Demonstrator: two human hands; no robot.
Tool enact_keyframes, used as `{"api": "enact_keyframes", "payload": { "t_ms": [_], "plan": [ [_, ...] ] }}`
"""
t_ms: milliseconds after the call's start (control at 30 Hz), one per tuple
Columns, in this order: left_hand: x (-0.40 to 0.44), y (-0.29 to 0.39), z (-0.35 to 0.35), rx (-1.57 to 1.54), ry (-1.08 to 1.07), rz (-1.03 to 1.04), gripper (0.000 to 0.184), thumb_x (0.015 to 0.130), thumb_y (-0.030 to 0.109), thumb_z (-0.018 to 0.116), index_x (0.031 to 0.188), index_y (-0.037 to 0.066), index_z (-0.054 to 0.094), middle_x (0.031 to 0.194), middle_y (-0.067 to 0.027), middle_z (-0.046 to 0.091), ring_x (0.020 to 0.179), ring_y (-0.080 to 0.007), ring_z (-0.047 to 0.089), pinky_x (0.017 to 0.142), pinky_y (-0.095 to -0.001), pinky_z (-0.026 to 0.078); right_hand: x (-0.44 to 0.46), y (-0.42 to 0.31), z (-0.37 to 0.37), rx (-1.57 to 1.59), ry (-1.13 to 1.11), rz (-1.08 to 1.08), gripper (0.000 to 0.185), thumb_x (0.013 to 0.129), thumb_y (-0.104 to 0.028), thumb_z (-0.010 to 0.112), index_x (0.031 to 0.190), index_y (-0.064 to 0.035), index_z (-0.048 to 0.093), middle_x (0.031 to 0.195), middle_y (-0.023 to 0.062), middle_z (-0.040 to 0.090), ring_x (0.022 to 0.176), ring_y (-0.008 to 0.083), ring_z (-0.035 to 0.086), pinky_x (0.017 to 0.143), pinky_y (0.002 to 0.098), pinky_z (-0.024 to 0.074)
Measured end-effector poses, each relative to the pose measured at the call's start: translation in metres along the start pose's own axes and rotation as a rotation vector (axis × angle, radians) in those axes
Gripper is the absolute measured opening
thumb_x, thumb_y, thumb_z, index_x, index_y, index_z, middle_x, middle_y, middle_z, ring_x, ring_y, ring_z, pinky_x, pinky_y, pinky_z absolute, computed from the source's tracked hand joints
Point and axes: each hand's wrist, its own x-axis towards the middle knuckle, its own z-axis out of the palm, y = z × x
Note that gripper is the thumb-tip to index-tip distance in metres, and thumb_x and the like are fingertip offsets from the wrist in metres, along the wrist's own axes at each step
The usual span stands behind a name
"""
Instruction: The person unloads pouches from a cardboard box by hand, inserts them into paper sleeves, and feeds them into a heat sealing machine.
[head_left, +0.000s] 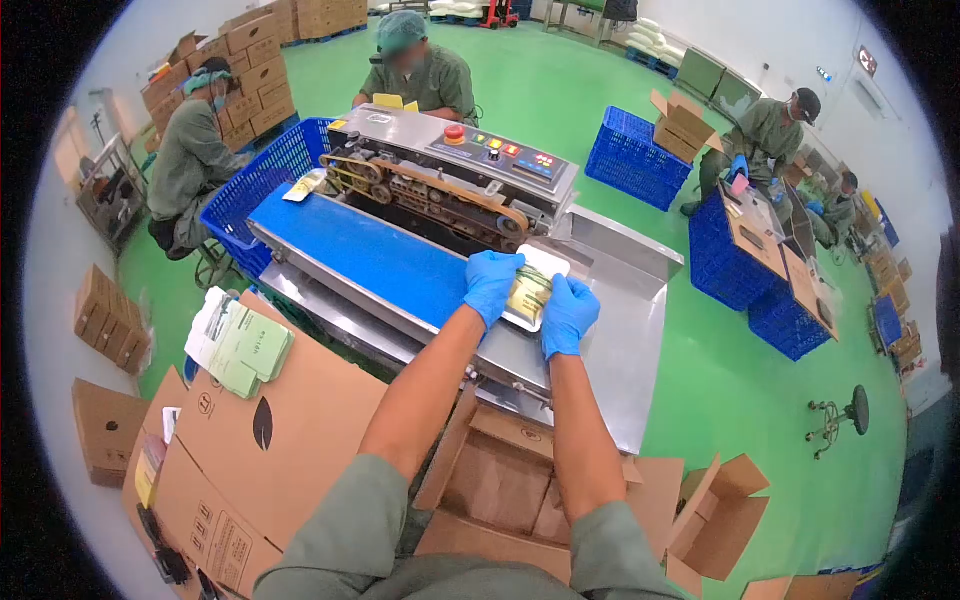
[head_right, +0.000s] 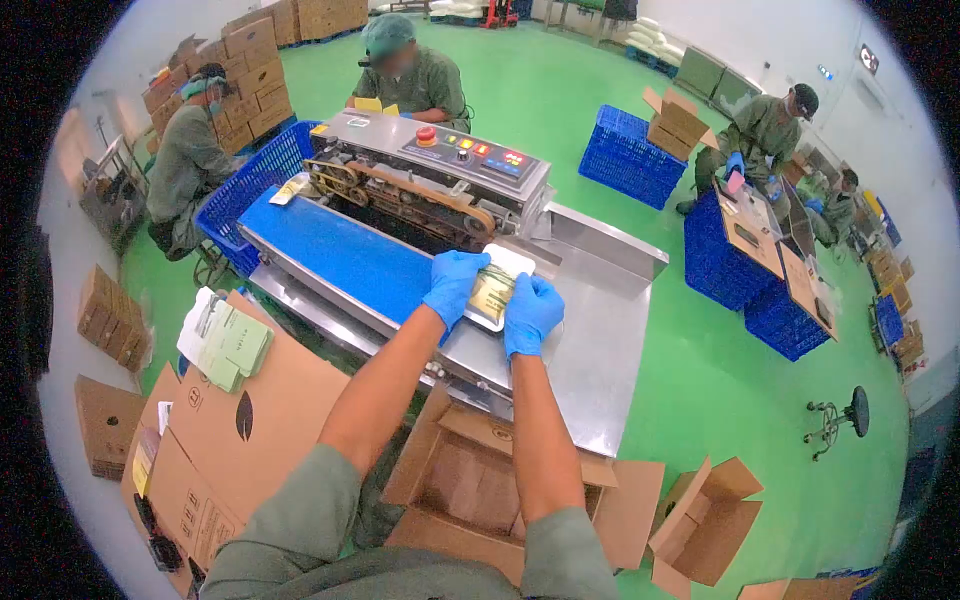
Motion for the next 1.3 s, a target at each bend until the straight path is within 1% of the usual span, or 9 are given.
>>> {"api": "enact_keyframes", "payload": {
  "t_ms": [533,633,800,933,1000,1067,1133,1200,1300],
  "plan": [
    [0.055,0.021,-0.058,0.135,0.061,0.109,0.021,0.075,0.017,0.073,0.078,-0.003,0.068,0.072,-0.0115,0.067,0.06,-0.0161,0.06,0.057,-0.0327,0.049,-0.003,-0.007,0.069,-0.3,-0.133,-0.067,0.028,0.079,-0.028,0.063,0.08,-0.001,0.072,0.071,0.0182,0.067,0.063,0.0268,0.066,0.063,0.0379,0.0494],
    [0.053,0.035,-0.079,0.515,0.113,0.163,0.025,0.077,0.024,0.069,0.082,0.0,0.069,0.074,-0.012,0.067,0.064,-0.0175,0.062,0.062,-0.0328,0.05,-0.003,-0.014,0.074,-0.424,-0.225,-0.093,0.027,0.08,-0.026,0.059,0.078,-0.0027,0.072,0.072,0.0198,0.066,0.065,0.0318,0.065,0.064,0.0392,0.0497],
    [0.019,0.053,-0.086,0.568,0.41,0.56,0.027,0.081,0.028,0.064,0.089,0.003,0.067,0.088,-0.0143,0.067,0.08,-0.0279,0.065,0.073,-0.0374,0.05,-0.017,-0.018,0.061,-0.4,-0.31,-0.319,0.024,0.079,-0.024,0.056,0.078,-0.0044,0.071,0.075,0.0215,0.064,0.069,0.0363,0.064,0.067,0.0398,0.0503],
    [-0.016,0.053,-0.083,0.701,0.297,0.753,0.033,0.084,0.034,0.065,0.095,0.003,0.068,0.09,-0.0141,0.068,0.081,-0.0211,0.064,0.074,-0.0334,0.049,-0.06,-0.04,-0.02,-0.323,-0.446,-0.286,0.024,0.081,-0.024,0.059,0.083,-0.0032,0.07,0.078,0.0208,0.064,0.071,0.0346,0.064,0.066,0.0392,0.0501],
    [-0.043,0.061,-0.075,0.738,0.193,0.669,0.035,0.082,0.035,0.069,0.097,0.003,0.069,0.091,-0.0141,0.068,0.083,-0.0192,0.064,0.075,-0.0326,0.049,-0.091,-0.07,-0.086,-0.429,-0.627,-0.362,0.023,0.082,-0.024,0.061,0.082,-0.002,0.068,0.073,0.0187,0.064,0.064,0.0305,0.063,0.062,0.0364,0.0488],
    [-0.061,0.063,-0.064,0.619,0.139,0.716,0.029,0.082,0.033,0.067,0.09,0.005,0.07,0.085,-0.0107,0.069,0.079,-0.0197,0.065,0.074,-0.031,0.049,-0.117,-0.088,-0.154,-0.538,-0.767,-0.146,0.021,0.082,-0.022,0.063,0.078,-0.0018,0.067,0.066,0.0149,0.062,0.057,0.0253,0.058,0.058,0.0336,0.0469],
    [-0.069,0.057,-0.06,0.605,0.02,0.676,0.028,0.083,0.031,0.069,0.094,0.005,0.07,0.087,-0.0063,0.069,0.079,-0.0132,0.063,0.073,-0.0266,0.049,-0.127,-0.084,-0.218,-0.631,-0.974,0.324,0.021,0.081,-0.023,0.064,0.078,-0.0022,0.067,0.064,0.012,0.061,0.055,0.0225,0.053,0.057,0.0327,0.0456],
    [-0.086,0.058,-0.056,0.578,-0.052,0.645,0.027,0.083,0.028,0.07,0.098,0.005,0.07,0.088,-0.0032,0.069,0.079,-0.0091,0.061,0.073,-0.0235,0.048,-0.131,-0.067,-0.275,-0.811,-1.073,0.4,0.021,0.081,-0.023,0.064,0.077,-0.0033,0.067,0.066,0.0123,0.063,0.057,0.023,0.058,0.057,0.0336,0.0471],
    [-0.113,0.066,-0.036,0.415,-0.128,0.52,0.021,0.083,0.02,0.068,0.092,0.001,0.066,0.085,-0.0086,0.064,0.078,-0.0153,0.059,0.072,-0.0281,0.048,-0.145,-0.004,-0.332,-0.998,-1.008,0.397,0.018,0.079,-0.021,0.063,0.082,-0.0043,0.068,0.072,0.0149,0.066,0.066,0.0277,0.065,0.061,0.0385,0.0506]
  ]
}}
